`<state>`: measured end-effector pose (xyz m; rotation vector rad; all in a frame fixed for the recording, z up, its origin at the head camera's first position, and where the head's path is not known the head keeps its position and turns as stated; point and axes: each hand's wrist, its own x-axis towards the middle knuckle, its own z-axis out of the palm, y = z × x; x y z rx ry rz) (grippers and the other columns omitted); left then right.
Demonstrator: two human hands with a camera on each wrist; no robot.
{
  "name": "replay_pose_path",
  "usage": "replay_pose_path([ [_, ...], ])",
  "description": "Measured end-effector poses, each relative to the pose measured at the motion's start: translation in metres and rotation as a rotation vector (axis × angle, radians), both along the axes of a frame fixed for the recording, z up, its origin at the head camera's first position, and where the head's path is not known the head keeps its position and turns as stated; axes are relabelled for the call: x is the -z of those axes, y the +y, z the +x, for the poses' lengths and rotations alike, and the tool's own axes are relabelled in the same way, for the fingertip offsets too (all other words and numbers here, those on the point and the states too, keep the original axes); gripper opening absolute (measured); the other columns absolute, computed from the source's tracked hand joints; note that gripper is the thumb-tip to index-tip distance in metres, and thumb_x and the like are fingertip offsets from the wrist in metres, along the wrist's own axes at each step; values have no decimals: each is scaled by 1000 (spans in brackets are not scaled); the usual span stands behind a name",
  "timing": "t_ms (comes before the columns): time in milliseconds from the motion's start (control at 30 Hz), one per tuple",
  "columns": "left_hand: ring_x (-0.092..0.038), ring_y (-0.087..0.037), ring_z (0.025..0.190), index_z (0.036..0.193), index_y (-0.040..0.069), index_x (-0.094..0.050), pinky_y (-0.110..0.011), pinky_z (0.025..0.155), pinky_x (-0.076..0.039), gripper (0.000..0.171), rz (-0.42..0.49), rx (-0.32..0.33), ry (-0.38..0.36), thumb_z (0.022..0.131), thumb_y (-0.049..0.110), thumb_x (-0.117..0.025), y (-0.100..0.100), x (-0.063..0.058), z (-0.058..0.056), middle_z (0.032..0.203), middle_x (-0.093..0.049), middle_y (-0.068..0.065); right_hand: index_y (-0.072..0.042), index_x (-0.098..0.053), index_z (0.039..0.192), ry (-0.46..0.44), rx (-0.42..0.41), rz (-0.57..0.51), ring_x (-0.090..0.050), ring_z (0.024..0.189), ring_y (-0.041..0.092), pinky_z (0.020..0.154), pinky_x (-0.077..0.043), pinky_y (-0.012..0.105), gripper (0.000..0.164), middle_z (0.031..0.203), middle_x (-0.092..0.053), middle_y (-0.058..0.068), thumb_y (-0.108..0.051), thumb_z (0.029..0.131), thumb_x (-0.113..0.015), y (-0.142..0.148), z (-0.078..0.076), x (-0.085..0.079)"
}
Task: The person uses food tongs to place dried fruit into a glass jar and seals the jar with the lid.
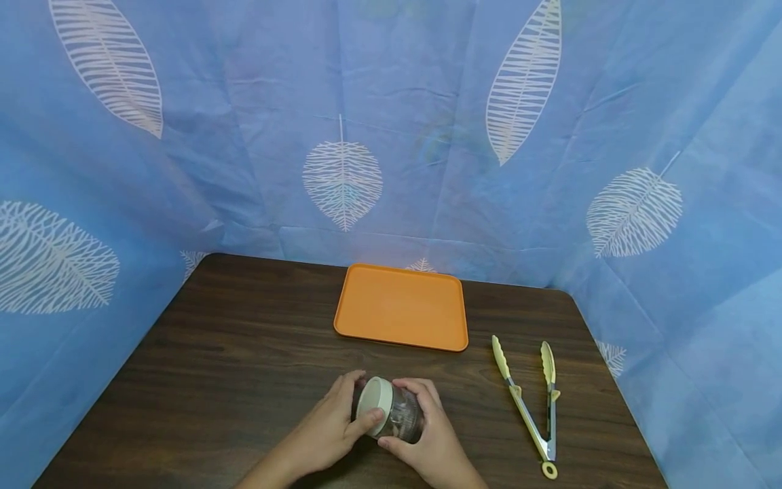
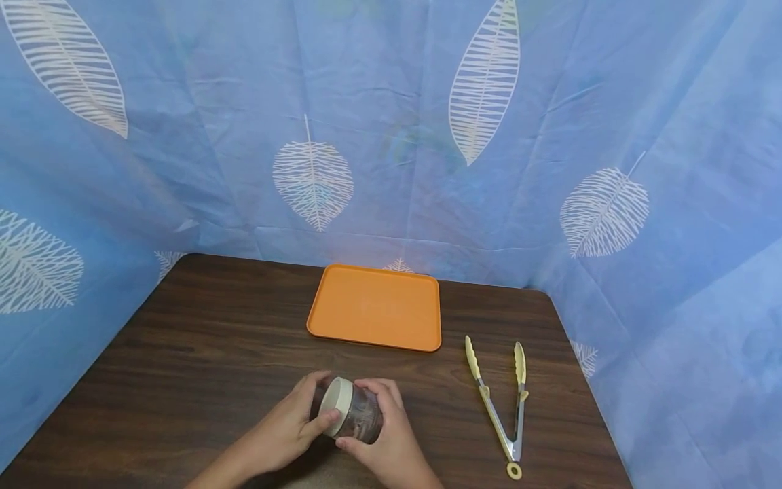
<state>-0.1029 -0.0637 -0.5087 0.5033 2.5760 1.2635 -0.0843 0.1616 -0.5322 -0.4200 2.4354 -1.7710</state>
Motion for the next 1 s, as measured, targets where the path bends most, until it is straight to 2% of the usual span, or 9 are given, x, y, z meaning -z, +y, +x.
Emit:
replay_pose_path([
  [100,-66,-20,112,144,-1,-51,-42,89,-62,69,33,26,-13,106,54,-66,0,-2,-2,135,-63,-15,-10,-50,154,-18,8,11,-50,132,17,106,-53,21,87,152,-44,6,-19,81,-97,-1,1,-1],
  [200,-64,-13,103,138,0,-57,-29,80,-59,68,62,54,-9,100,53,-75,-2,-2,-7,127,-65,-11,-12,-52,153,-32,18,17,-50,132,16,106,-53,22,87,152,-45,5,-19,79,-98,0,1,-1],
  [300,-61,-9,100,141,4,-59,-24,78,-55,74,64,80,30,92,53,-85,-5,-1,-12,128,-66,-6,-13,-51,153,-25,-11,-29,-52,130,14,105,-54,23,85,151,-45,8,-18,82,-97,2,0,2],
  [467,-61,-6,109,147,18,-59,-25,90,-57,79,92,184,98,83,46,-95,-12,-3,-18,134,-64,7,-5,-46,155,14,-157,-220,-54,133,11,111,-53,22,75,152,-43,19,-6,91,-87,11,-3,8],
  [567,-62,-5,118,149,26,-58,-27,99,-58,80,116,272,130,81,40,-98,-16,-7,-21,141,-62,13,-3,-45,154,3,-227,-304,-54,138,11,115,-52,22,73,154,-43,18,0,93,-83,15,-4,9],
  [733,-60,-5,130,152,32,-54,-32,109,-56,85,91,364,171,80,30,-100,-19,-15,-24,149,-58,17,-5,-45,154,-29,-244,-342,-53,140,10,116,-51,22,75,155,-46,5,2,90,-84,19,-3,7],
  [833,-60,-9,137,154,31,-53,-36,113,-55,88,57,396,199,80,27,-100,-20,-18,-23,153,-57,15,-3,-45,153,-9,-252,-343,-54,140,11,116,-51,23,75,155,-46,5,2,89,-85,20,-3,8],
  [933,-58,-12,143,158,30,-49,-39,116,-55,90,17,404,220,83,30,-98,-21,-18,-22,158,-55,13,-2,-44,153,6,-261,-343,-54,140,10,115,-52,23,75,155,-46,5,3,90,-84,21,-4,10],
  [1000,-57,-13,143,162,31,-45,-40,116,-55,92,2,393,217,85,34,-95,-21,-17,-21,160,-53,12,2,-42,153,25,-270,-351,-55,140,11,115,-53,23,75,155,-47,7,4,91,-83,21,-4,12],
])
